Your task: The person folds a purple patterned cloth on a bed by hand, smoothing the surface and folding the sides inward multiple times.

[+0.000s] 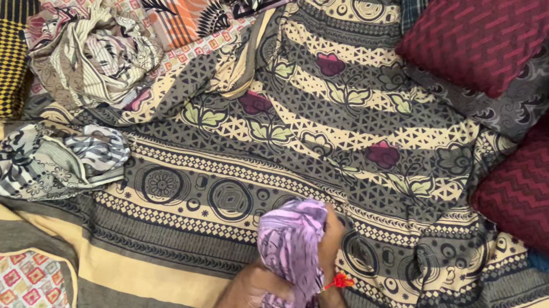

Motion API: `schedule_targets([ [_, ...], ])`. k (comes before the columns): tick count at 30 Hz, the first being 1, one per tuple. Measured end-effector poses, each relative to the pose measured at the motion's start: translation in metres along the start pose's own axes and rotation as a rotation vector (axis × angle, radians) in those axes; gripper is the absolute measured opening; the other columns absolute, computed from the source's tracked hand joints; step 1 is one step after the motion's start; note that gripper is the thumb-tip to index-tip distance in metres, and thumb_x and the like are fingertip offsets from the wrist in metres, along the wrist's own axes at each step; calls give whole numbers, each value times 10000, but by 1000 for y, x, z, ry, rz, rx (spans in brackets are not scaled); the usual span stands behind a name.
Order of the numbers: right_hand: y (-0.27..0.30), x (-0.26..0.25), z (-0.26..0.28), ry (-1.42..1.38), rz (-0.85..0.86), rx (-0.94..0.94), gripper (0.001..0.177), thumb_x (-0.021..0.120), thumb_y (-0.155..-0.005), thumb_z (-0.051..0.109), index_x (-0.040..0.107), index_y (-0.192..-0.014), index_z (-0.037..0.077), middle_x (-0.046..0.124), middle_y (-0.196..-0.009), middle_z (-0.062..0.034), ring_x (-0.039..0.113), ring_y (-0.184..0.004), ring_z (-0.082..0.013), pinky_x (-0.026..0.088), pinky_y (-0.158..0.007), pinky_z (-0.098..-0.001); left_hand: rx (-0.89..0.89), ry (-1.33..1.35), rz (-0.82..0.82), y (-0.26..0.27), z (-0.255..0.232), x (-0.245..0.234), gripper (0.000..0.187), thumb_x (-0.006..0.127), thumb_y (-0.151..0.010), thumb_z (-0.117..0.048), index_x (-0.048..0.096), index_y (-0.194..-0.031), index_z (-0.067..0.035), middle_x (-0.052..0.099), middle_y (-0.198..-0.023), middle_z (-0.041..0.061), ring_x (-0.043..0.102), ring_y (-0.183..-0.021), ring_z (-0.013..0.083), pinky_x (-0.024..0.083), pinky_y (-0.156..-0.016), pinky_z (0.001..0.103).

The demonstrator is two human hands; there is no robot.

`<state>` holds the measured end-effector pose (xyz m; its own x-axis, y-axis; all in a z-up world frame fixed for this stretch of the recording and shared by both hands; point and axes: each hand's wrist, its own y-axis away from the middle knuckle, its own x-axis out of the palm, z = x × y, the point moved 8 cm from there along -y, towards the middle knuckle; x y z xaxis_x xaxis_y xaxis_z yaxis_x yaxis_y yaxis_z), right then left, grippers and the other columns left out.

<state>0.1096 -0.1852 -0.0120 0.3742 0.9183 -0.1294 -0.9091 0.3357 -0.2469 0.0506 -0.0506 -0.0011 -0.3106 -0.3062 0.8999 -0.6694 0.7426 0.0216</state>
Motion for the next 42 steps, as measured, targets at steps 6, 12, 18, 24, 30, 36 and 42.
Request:
schedule_targets([
  [6,-19,15,76,-341,196,162,590,768,-781,94,561,-1330,32,661,-1229,-77,630,-1120,-152,493,-969,-287,22,222,-77,-4,-33,18,713,785,-670,44,573,-1350,73,716,-1209,197,718,-1083,305,562,-1000,433],
  [12,-14,-49,176,-213,-56,-28,218,624,-1072,140,735,-1197,1,734,-1175,-127,699,-1104,-205,528,-1029,-325,28,-356,-134,14,-81,67,678,839,-764,-55,572,-1380,34,681,-1266,139,651,-1185,252,516,-1067,424],
  [18,-4,-41,191,225,22,-31,316,803,-885,111,752,-1185,25,740,-926,-58,636,-792,-112,507,-728,-258,-149,-839,-32,9,-76,84,661,820,-887,-290,553,-1435,-35,663,-1283,75,614,-1195,194,519,-1058,365],
  [24,-24,-138,165,-293,-610,-128,158,594,-1054,-75,575,-1111,71,497,-953,49,432,-819,-55,387,-785,-227,-5,-539,-966,65,-127,-40,684,780,-833,-407,622,-1359,0,728,-1243,111,669,-1128,216,535,-967,373],
  [30,-21,-200,174,-284,-690,-268,148,528,-1161,-60,550,-1216,76,619,-1036,-45,575,-927,-111,495,-889,-232,427,-581,-951,110,-228,-75,189,760,-852,-66,702,-1031,-47,768,-940,60,705,-792,128,566,-751,289],
  [36,-35,-167,159,-578,-489,9,151,572,-1091,4,520,-1173,120,585,-799,-27,472,-536,-93,406,-480,-238,581,-627,-1076,131,-308,-59,231,805,-911,-61,661,-1092,-52,697,-979,78,646,-814,157,527,-748,302],
  [42,-51,-95,111,-415,-236,273,60,592,-1019,51,636,-1058,38,686,-847,-70,663,-633,-161,571,-595,-315,828,-1845,-1026,71,-288,62,315,744,-915,-88,667,-1212,-12,618,-1288,188,572,-1256,319,436,-1087,437],
])
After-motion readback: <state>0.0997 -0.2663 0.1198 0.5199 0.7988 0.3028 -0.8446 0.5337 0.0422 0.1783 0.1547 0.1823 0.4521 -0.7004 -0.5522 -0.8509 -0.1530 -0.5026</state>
